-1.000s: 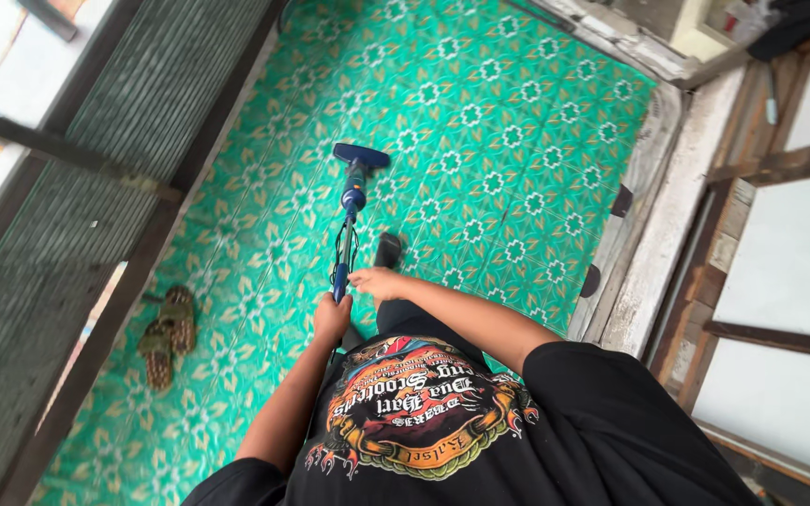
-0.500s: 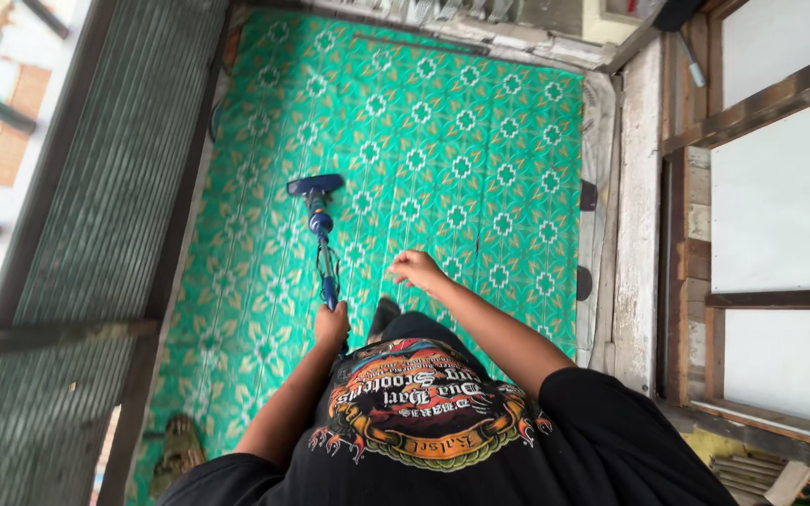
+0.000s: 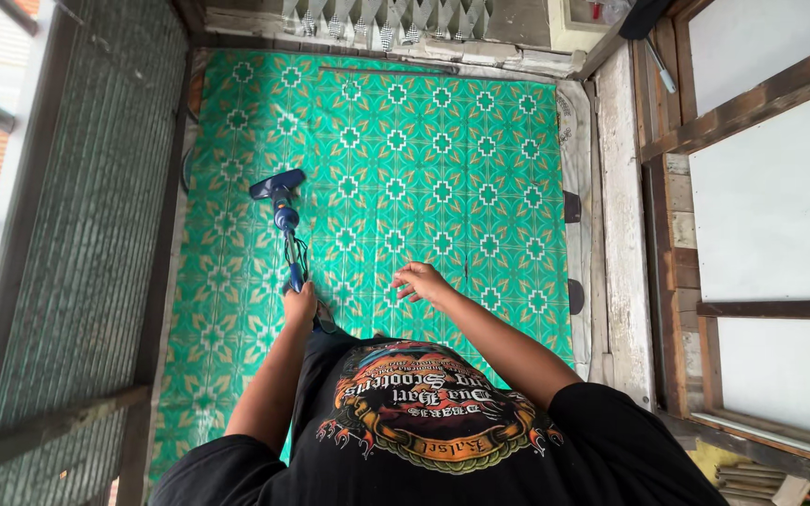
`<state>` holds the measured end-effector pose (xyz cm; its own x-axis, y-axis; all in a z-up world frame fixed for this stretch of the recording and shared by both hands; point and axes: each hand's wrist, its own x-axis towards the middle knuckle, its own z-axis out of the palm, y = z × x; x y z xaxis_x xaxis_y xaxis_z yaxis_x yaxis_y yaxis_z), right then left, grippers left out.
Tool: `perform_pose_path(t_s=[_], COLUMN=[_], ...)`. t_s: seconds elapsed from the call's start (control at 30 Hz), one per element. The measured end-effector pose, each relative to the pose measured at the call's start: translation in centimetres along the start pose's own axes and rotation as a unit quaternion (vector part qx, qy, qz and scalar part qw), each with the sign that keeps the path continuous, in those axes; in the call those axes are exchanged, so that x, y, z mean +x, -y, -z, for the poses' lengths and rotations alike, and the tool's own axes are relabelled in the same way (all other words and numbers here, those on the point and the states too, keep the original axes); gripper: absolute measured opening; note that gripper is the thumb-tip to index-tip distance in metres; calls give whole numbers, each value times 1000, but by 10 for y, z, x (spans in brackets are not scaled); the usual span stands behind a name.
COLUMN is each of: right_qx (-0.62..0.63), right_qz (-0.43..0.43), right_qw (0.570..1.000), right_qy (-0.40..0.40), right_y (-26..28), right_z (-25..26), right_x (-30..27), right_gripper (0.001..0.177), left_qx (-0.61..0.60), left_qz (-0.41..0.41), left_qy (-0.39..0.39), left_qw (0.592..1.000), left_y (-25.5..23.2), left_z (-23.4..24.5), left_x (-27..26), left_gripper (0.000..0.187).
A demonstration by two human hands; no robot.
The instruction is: The person vacuums a patterned green floor mat by moving a vacuum head back and forth across the surface by hand.
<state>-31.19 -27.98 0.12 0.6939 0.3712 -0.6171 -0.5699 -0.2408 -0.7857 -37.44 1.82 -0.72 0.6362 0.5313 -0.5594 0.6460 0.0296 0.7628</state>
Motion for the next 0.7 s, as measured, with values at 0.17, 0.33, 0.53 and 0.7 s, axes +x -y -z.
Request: perform_pose_path(t_s=[0.17, 0.33, 0.53, 0.7], right_qx=[-31, -32, -33, -34], right_qz=[-11, -4, -33, -39], right_qw=[999, 999, 999, 999], right_qy=[-2, -1, -7, 6], right_y=[34, 97, 180, 239], right_z=[9, 14, -2, -10], right_x=[54, 137, 224, 292], right_gripper=[29, 29, 29, 32], left_qx=[52, 2, 19, 71], left_qz=[-4, 11, 31, 13], left_qy=[-15, 8, 17, 22], left_qw=[999, 1000, 999, 997], left_y=[-38, -102, -190, -260], left_z=[-8, -6, 22, 29], left_x=[63, 143, 247, 338], left_gripper=[38, 37, 38, 40])
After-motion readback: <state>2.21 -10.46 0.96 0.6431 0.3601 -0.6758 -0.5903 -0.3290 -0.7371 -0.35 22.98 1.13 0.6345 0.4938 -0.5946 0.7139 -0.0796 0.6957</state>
